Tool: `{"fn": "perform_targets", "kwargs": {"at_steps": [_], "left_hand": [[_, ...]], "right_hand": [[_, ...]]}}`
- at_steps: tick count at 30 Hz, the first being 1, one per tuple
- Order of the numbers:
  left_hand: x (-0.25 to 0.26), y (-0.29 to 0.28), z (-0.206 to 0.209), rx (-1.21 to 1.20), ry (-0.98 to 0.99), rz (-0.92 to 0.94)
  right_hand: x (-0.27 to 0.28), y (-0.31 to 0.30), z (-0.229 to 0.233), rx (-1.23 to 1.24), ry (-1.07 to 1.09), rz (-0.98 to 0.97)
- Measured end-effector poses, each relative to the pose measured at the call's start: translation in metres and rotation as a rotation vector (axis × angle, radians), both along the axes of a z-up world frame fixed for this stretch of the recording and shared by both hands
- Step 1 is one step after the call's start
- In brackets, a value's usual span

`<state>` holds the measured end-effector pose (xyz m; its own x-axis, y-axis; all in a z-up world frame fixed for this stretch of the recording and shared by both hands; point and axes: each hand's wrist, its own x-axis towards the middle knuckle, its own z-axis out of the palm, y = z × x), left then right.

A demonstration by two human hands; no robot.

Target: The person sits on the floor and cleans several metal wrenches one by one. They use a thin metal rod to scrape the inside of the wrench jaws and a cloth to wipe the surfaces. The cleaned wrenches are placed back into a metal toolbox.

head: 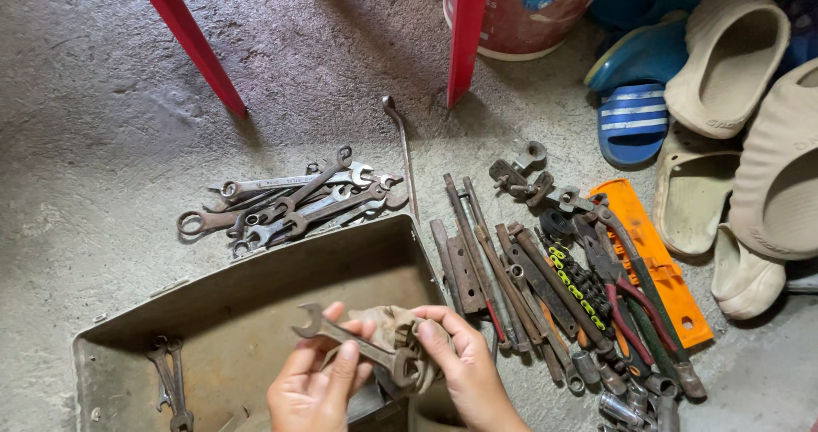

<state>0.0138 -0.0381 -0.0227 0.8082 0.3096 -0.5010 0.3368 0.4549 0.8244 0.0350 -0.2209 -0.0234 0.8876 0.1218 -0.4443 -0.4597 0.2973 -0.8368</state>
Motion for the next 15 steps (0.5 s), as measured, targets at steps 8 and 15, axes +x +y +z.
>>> {"fn": "perform_targets", "kwargs": {"at_steps": [8, 15], "left_hand": [[-0.011, 0.012, -0.041, -0.262, -0.049, 0.131], [-0.038, 0.051, -0.105, 0.046, 0.010, 0.092]], "right_hand": [[-0.005, 0.013, -0.007, -0.079, -0.253, 0.186], [0.004, 0.019, 0.001, -0.227, -0.358, -0.003]]}}
